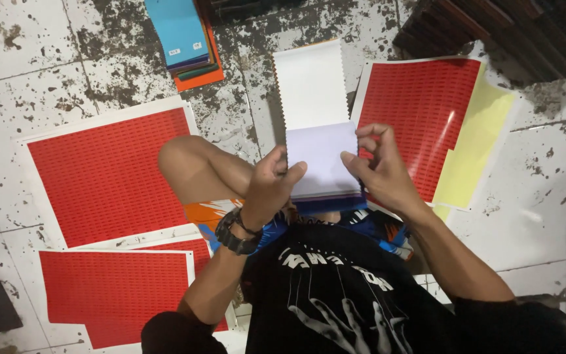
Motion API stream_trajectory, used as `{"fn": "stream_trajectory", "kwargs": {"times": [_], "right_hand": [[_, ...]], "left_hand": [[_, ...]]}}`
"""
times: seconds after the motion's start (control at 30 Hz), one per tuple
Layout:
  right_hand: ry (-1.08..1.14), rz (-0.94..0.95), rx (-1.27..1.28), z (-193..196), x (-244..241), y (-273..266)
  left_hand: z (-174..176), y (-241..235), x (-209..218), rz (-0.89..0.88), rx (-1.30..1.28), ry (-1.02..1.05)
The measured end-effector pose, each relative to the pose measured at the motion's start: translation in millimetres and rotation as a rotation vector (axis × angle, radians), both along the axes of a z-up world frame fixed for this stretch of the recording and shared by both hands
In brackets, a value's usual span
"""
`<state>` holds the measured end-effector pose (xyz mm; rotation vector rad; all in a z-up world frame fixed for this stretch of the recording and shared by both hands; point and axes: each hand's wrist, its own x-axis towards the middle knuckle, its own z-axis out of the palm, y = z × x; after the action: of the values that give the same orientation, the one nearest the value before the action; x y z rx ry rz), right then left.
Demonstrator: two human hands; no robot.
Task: Peeling small red stickers from a sheet and applying them to the edges of blue and white booklets or cards.
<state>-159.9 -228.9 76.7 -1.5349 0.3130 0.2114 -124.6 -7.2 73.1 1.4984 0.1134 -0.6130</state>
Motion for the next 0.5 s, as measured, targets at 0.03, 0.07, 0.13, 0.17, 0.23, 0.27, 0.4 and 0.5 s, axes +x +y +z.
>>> {"fn": "stream_trajectory", "kwargs": {"times": [0.03, 0.07, 0.13, 0.17, 0.23, 0.27, 0.4, 0.5], "right_hand": [[0.003, -0.003, 0.0, -8.1, -3.1, -0.7], [-0.008, -0.019, -0.037, -16.4, -4.8, -1.6], [-0.018, -0.034, -0.074, -21.7, -5.7, -2.3], [-0.03, -0.031, -0.142, -18.9, -5.0, -2.1], [-0.045, -0.027, -0.212, -11.6, -5.2, 0.6], [-0.049, -0.022, -0.354, -6.7, -5.2, 3.2], [-0.248, 0.025, -0.673, -14.5, -3.9, -3.8], [-0.31, -0.021, -0.602, -7.4, 2.5, 0.6]], "left_hand": [[-17.2, 2.1, -6.2, -0.003, 0.0, 0.003], [-34.7, 4.0, -10.7, -0.014, 0.161, -0.179], [-46.0, 3.2, -11.7, -0.024, 0.321, -0.362], [-40.0, 0.6, -8.3, 0.007, 0.439, -0.508], [-30.0, -1.2, -3.9, 0.041, 0.556, -0.655], [-25.4, -0.3, -1.9, 0.012, 0.629, -0.744], [-22.2, 0.2, -3.1, -0.007, 0.707, -0.614], [-7.1, -0.4, 3.3, 0.087, 0.29, -0.301]]}}
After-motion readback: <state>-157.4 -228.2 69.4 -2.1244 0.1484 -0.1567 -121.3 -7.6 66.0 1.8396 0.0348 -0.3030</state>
